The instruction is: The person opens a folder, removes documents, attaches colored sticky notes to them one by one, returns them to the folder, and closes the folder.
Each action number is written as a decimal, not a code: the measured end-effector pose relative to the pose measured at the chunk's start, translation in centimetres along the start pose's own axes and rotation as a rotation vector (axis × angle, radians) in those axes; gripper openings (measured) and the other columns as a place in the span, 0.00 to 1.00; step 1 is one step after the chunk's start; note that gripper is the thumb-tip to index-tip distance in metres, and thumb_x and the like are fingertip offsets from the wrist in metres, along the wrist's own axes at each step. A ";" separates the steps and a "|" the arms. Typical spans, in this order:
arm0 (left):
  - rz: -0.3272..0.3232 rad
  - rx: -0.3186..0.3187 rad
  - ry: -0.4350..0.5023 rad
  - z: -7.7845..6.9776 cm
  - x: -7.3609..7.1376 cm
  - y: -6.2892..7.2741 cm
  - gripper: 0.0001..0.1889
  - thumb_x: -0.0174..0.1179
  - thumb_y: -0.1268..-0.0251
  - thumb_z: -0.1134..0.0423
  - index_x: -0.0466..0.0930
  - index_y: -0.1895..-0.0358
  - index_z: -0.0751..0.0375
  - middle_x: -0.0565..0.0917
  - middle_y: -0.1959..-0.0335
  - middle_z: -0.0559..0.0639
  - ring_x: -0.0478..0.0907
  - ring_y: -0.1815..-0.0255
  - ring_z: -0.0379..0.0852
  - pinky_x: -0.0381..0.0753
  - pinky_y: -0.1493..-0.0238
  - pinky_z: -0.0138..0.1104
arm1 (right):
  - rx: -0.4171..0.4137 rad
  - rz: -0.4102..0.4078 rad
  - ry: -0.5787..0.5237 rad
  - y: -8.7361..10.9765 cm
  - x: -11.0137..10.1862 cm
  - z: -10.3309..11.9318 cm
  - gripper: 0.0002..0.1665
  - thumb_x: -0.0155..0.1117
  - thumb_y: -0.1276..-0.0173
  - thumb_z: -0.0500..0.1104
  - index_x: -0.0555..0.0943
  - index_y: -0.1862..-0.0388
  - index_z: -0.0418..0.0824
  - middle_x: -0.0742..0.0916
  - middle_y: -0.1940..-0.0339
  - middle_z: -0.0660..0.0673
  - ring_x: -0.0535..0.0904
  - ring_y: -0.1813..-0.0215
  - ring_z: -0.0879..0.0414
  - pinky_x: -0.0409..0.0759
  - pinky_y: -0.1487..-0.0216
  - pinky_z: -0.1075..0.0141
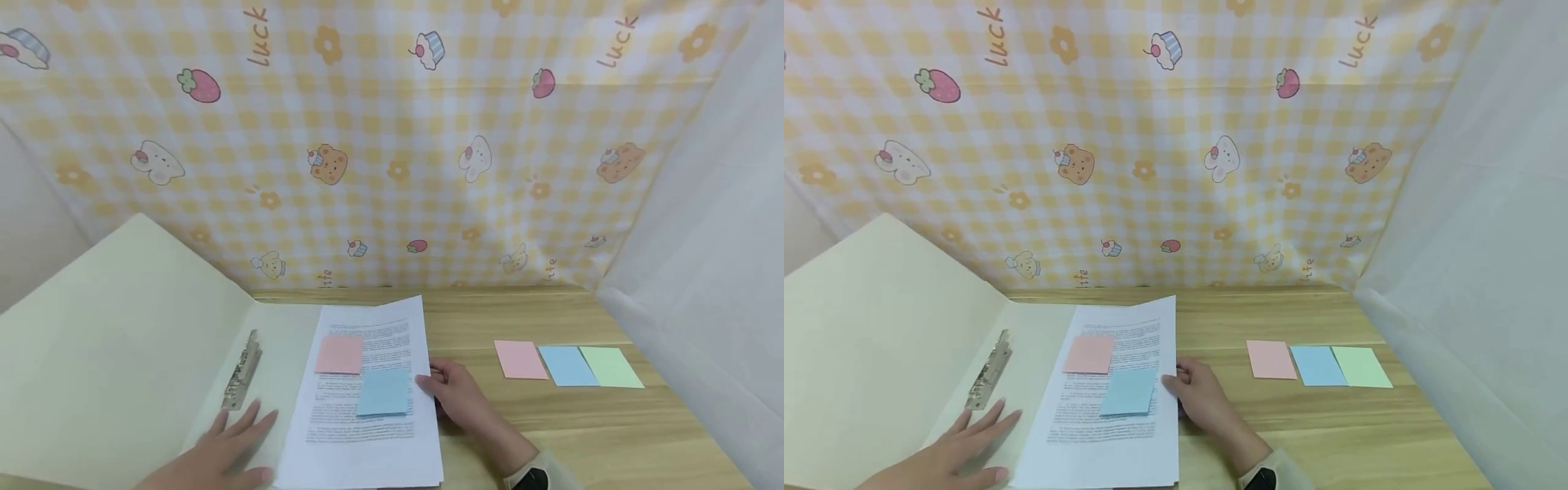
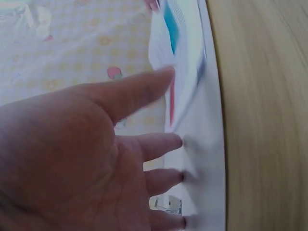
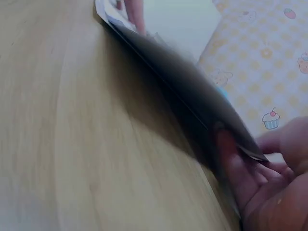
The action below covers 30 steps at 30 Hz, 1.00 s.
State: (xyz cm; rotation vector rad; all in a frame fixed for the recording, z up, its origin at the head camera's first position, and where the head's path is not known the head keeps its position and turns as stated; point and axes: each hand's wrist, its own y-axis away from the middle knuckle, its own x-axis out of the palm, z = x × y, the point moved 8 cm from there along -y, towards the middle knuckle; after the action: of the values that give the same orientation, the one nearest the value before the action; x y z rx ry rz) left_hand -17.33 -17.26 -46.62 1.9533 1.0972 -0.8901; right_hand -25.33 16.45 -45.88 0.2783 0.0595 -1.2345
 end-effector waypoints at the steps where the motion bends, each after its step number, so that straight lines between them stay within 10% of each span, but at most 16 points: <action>1: -0.003 0.003 0.008 -0.4 0.1 0.0 0.41 0.61 0.32 0.42 0.62 0.23 0.62 0.57 0.22 0.75 0.41 0.33 0.97 0.58 0.51 0.84 | -0.014 0.012 0.025 0.1 0.0 0.1 0.27 0.58 0.23 0.42 0.72 0.30 0.31 0.91 0.56 0.38 0.89 0.65 0.53 0.87 0.70 0.62; 8: -0.038 -0.041 0.002 -2.6 0.8 -0.8 0.41 0.62 0.36 0.37 0.67 0.25 0.57 0.64 0.22 0.63 0.48 0.28 0.90 0.69 0.44 0.74 | -0.102 -0.012 0.352 0.5 -0.9 0.8 0.25 0.63 0.26 0.45 0.76 0.34 0.36 0.88 0.70 0.46 0.78 0.83 0.58 0.78 0.84 0.65; 16: -0.100 -0.127 -0.036 -5.7 2.6 -2.2 0.44 0.64 0.40 0.34 0.68 0.25 0.56 0.66 0.22 0.58 0.52 0.26 0.86 0.69 0.38 0.72 | -0.110 -0.246 0.775 0.8 -3.1 1.6 0.22 0.71 0.34 0.55 0.84 0.46 0.46 0.76 0.82 0.54 0.67 0.80 0.62 0.60 0.80 0.71; 20: -0.127 -0.163 -0.099 -6.8 3.2 -2.7 0.43 0.64 0.41 0.34 0.69 0.26 0.52 0.68 0.22 0.53 0.55 0.25 0.83 0.72 0.38 0.69 | -0.153 -0.332 0.957 1.4 -3.3 2.7 0.31 0.73 0.36 0.57 0.82 0.40 0.41 0.84 0.65 0.46 0.76 0.70 0.57 0.72 0.72 0.66; 23: -0.133 -0.171 -0.132 -7.6 3.4 -3.0 0.42 0.64 0.41 0.34 0.70 0.26 0.51 0.69 0.23 0.52 0.57 0.25 0.81 0.74 0.38 0.67 | -0.224 -0.288 0.997 1.9 -2.2 3.2 0.39 0.70 0.35 0.61 0.78 0.34 0.38 0.85 0.42 0.36 0.83 0.47 0.44 0.83 0.49 0.53; 30: -0.145 -0.163 -0.204 -9.1 2.9 -3.4 0.39 0.64 0.41 0.34 0.73 0.29 0.50 0.72 0.25 0.51 0.63 0.27 0.79 0.66 0.33 0.69 | -0.273 -0.013 0.950 2.5 1.8 2.2 0.54 0.59 0.37 0.76 0.66 0.21 0.47 0.63 0.19 0.30 0.54 0.20 0.24 0.55 0.24 0.30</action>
State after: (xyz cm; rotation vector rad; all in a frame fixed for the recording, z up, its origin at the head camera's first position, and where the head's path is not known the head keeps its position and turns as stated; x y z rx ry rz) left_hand -17.20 -7.23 -45.25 1.6281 1.1624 -1.0198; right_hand -22.58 14.99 -43.69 0.6028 1.0390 -0.9981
